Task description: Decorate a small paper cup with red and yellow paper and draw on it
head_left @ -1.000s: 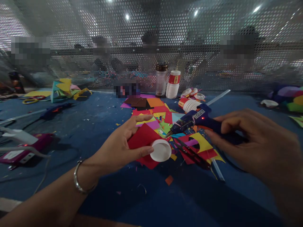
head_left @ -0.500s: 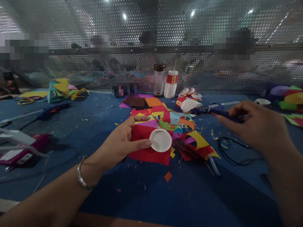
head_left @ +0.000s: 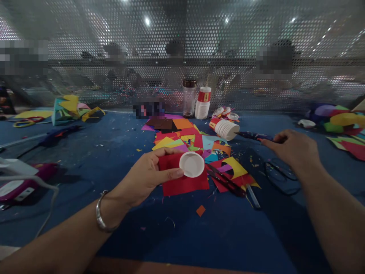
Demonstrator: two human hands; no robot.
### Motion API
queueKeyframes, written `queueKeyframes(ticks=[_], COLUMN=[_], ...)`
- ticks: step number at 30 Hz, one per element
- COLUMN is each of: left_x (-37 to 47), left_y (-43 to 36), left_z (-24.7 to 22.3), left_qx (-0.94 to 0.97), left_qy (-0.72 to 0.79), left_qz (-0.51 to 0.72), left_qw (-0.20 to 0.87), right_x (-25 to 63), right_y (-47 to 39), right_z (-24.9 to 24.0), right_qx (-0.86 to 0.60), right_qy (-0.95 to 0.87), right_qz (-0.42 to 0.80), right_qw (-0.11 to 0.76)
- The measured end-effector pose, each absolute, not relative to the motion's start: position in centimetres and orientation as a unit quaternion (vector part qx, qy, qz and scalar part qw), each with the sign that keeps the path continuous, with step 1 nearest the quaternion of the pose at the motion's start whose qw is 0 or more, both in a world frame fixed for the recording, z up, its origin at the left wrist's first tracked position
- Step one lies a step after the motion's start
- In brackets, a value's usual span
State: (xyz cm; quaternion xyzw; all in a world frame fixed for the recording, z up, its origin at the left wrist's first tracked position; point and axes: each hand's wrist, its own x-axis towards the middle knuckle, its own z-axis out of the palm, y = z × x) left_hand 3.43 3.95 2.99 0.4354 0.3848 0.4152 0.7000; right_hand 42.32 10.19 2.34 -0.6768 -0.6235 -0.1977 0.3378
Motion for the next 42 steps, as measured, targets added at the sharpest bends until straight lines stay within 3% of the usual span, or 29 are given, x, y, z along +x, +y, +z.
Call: queueKeyframes(ticks=[8,16,20,26,32,42], left_x=[3.8,4.1,4.2,4.4,4.6,3.9], left_y=[3.7,3.7,3.8,3.7,3.5,3.2], left_z=[2.9,2.6,2.3,2.0,1.6,3.3], left_qx=[0.433,0.469,0.492,0.507,0.585,0.645], left_qy=[0.401,0.394,0.393,0.397,0.422,0.428], left_qz=[0.428,0.442,0.452,0.451,0.448,0.36], left_qw=[0.685,0.655,0.632,0.617,0.528,0.52], right_x=[40.0,33.2,30.2,28.2,27.5,27.5], right_y=[10.0,6.7,4.7,3.4,2.8,2.6], right_z=[2.4,4.2,4.5,4.1,4.0,4.0], right_qx=[-0.736,-0.657,-0.543,-0.457,-0.477,-0.447], right_qy=[-0.579,-0.656,-0.723,-0.747,-0.749,-0.77], right_qz=[-0.112,-0.032,0.152,0.328,0.294,0.295], right_qw=[0.332,0.37,0.4,0.355,0.354,0.347])
